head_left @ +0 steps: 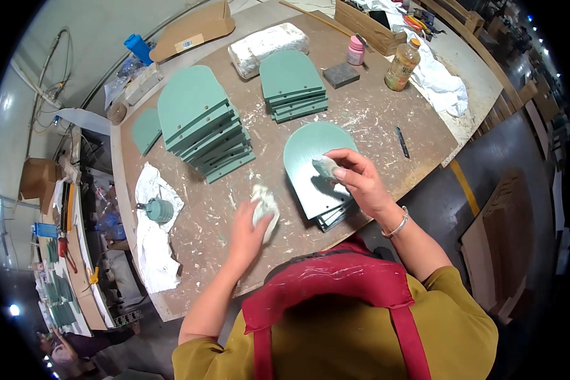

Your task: The person sands the edges and surfaces of green wooden panels using a sanding block. They take panels one at a time from a stack, rub the block along the contours, wipe the dust away with a white cloth, and place the finished pieces into a separate stack.

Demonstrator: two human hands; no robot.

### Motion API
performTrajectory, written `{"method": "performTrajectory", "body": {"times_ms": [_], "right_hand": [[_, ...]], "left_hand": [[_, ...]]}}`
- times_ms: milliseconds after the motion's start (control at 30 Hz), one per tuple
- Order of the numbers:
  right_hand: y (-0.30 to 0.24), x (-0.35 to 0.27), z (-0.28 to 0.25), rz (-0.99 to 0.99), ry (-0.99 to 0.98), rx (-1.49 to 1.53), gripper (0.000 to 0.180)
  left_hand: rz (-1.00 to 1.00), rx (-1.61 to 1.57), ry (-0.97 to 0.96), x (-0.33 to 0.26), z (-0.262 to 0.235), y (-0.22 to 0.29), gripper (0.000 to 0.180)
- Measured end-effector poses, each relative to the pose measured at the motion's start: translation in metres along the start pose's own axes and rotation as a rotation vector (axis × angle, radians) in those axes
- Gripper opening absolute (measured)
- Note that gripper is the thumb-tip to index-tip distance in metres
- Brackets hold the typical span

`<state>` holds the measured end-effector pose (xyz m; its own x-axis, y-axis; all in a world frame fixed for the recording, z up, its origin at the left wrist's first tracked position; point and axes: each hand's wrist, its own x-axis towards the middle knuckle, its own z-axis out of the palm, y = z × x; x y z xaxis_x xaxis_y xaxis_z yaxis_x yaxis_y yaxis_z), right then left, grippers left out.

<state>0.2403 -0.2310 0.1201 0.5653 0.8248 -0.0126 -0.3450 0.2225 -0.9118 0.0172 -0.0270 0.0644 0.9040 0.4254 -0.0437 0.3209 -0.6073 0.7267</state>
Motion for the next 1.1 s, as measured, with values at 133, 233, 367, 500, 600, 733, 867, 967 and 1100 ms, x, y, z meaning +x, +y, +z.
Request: {"method": "performTrajectory", "body": {"times_ms": [133, 233, 367, 500, 600, 733, 867, 967, 1100], "right_hand": [[0.003, 0.000, -0.008, -0.023, 0.017, 0.180, 0.035], [0.000, -0.001, -0.010, -0.028, 0.001, 0.034, 0.033], [-0.004, 0.000, -0.011, 0.049, -0.098, -0.063, 0.032], [-0.006, 0.005, -0.014, 0.109, -0.178, -0.039, 0.031], [-0.006, 0.007, -0.015, 0.079, -0.230, -0.158, 0.031], [-0.006, 0.007, -0.016, -0.017, -0.269, -0.335, 0.031], [-0.011, 0.007, -0.015, -0.035, -0.290, -0.376, 0.033], [-0.015, 0.009, -0.012, -0.022, -0.310, -0.404, 0.033], [-0.013, 0.015, -0.003, -0.072, -0.303, -0.452, 0.032]], "left_hand": [[0.256, 0.052, 0.252, 0.038, 0.033, 0.057, 0.069], [0.103, -0.075, 0.201, 0.056, 0.042, 0.077, 0.063], [-0.188, -0.285, 0.234, 0.092, 0.010, 0.056, 0.049], [0.364, 0.182, 0.283, 0.145, 0.013, 0.061, 0.056], [0.144, 0.086, 0.099, 0.181, 0.013, 0.077, 0.048], [0.046, -0.023, 0.043, 0.206, 0.005, 0.085, 0.034], [0.500, 0.100, -0.049, 0.219, 0.012, 0.080, 0.036], [0.107, 0.084, -0.143, 0.233, 0.014, 0.076, 0.038], [-0.067, 0.059, -0.212, 0.249, 0.005, 0.076, 0.045]]}}
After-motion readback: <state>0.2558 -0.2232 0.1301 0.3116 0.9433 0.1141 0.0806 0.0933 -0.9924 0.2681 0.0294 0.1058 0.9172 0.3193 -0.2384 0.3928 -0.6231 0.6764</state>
